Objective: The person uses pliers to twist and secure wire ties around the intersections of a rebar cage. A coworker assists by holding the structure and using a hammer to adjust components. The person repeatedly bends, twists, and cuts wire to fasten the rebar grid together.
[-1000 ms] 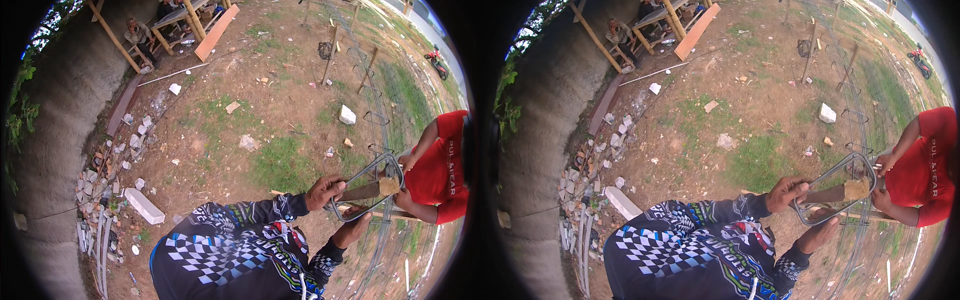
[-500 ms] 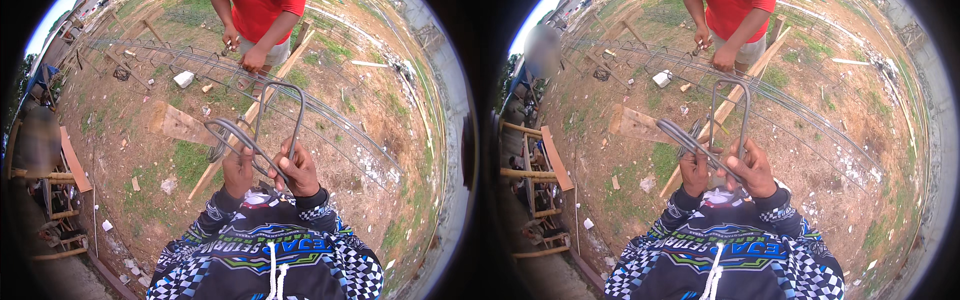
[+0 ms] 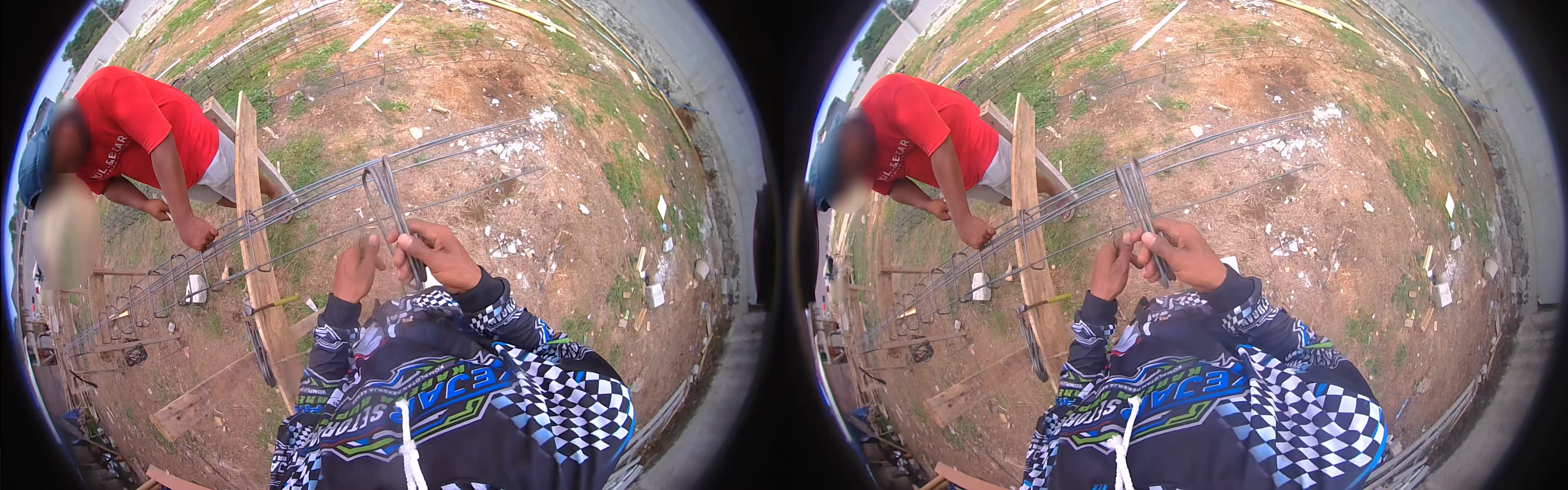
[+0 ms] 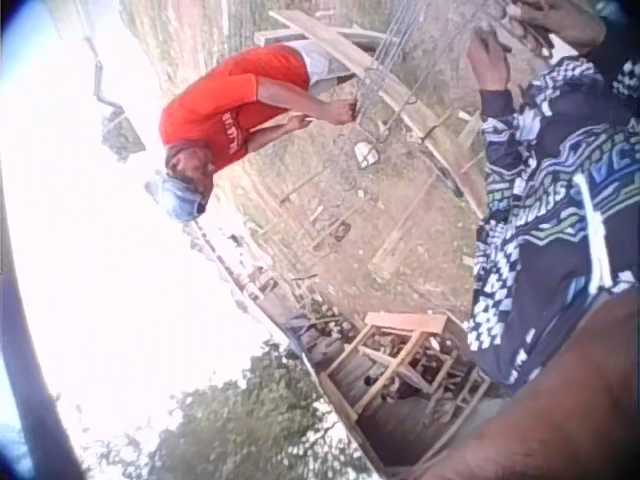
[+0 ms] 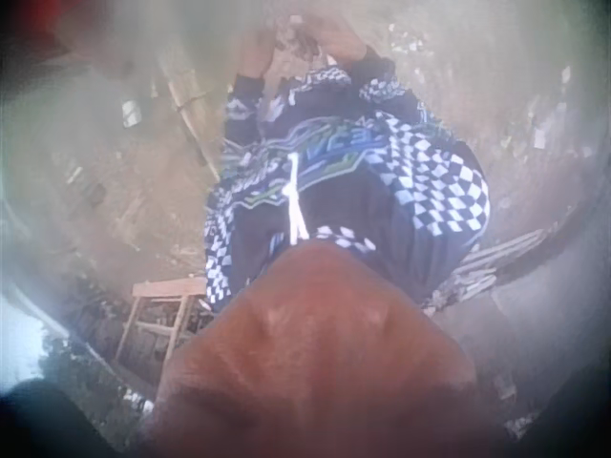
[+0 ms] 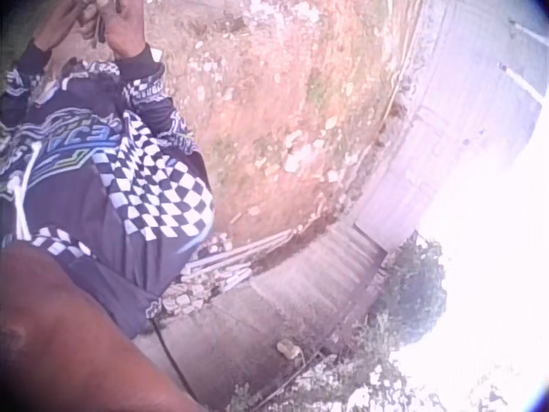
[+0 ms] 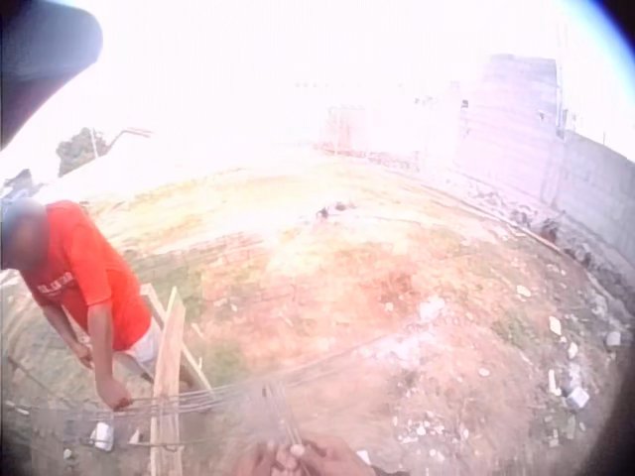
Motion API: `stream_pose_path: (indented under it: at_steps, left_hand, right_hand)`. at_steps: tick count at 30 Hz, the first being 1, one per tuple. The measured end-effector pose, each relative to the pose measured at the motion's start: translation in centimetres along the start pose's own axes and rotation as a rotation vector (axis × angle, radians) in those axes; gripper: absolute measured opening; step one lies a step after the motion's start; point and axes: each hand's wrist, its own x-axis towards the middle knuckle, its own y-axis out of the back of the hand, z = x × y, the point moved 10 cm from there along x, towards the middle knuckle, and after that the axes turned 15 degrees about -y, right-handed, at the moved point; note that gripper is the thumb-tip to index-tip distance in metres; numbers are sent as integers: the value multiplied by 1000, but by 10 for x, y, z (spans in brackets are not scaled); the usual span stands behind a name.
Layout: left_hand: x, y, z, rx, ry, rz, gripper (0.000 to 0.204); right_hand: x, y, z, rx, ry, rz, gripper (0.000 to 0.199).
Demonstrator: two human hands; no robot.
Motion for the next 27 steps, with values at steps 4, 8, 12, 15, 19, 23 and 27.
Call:
stream_pose_path:
  at_steps: [4,8,12,15,19,23,27]
  left_hand:
    - [7,-9,-16,-44,53,24,48]
    - [-23,-4,-97,-157,246,160,42]
    - [-54,11,-140,-97,334,174,40]
    - [-70,21,-147,-54,435,210,38]
    - [-95,35,-163,80,436,274,37]
    - [-95,24,-170,74,472,250,38]
    - [-133,24,-172,138,530,312,39]
  right_hand:
    - [-51,140,-36,33,163,396,26]
    - [-64,334,-34,-80,154,802,26]
    - [-42,514,-9,-120,-150,1004,19]
    - [-22,607,-2,-50,-331,1025,19]
    - [29,651,-33,-231,-330,1164,19]
    - [45,711,-46,-426,-344,1141,17]
    - [103,662,-58,-799,-296,1007,15]
